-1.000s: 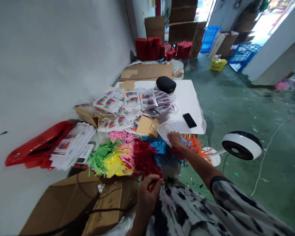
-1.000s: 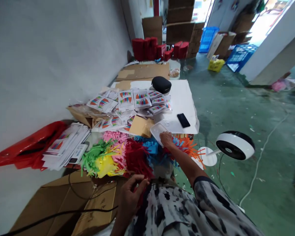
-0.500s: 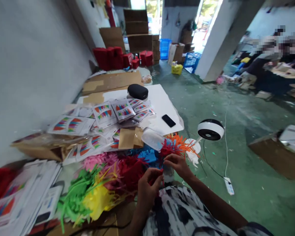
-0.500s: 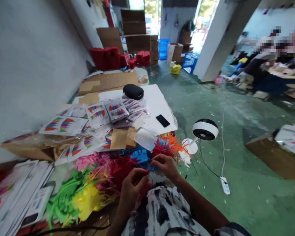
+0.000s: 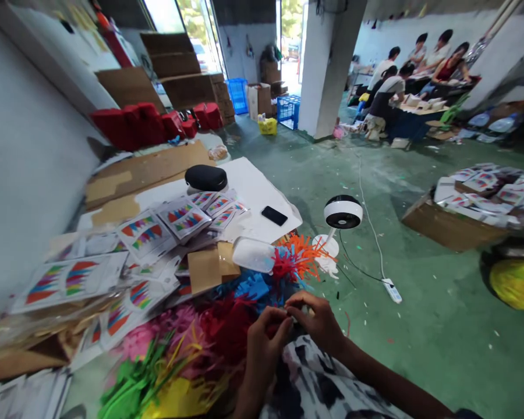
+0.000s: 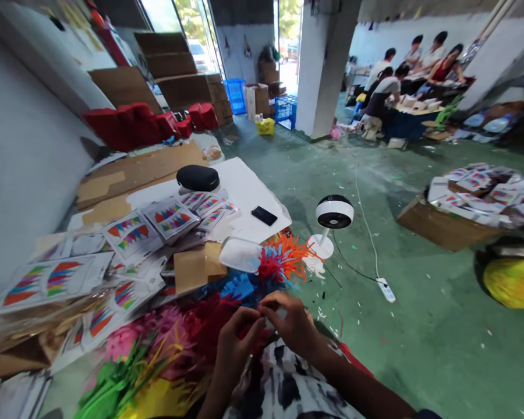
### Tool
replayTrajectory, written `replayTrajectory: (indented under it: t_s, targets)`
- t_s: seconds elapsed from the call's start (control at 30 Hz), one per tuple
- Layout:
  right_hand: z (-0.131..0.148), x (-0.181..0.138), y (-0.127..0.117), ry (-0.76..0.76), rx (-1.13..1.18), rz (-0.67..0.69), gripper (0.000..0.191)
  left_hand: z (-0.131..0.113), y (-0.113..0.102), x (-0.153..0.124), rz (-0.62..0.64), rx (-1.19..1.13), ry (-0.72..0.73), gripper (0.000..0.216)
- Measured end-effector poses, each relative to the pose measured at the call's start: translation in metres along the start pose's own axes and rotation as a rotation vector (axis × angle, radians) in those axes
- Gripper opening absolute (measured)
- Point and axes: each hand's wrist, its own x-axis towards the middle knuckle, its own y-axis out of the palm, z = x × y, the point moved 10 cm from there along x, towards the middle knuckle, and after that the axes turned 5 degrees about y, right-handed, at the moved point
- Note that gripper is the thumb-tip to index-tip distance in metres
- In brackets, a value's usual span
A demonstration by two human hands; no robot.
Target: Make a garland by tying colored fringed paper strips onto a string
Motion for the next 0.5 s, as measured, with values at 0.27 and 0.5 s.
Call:
replayTrajectory:
  t_s: [0.27, 0.5]
  targets:
    - [0.012, 0.001, -0.014, -0.055, 0.086, -0.092, 0.016, 0.007, -0.001, 0.001, -0.080, -0.029, -0.105, 0.042]
    - [0.012, 0.008, -0.035, -0.141, 0.141, -0.158, 0.013, 0.004, 0.011, 0.011, -0.054, 0.016, -0.170, 0.053]
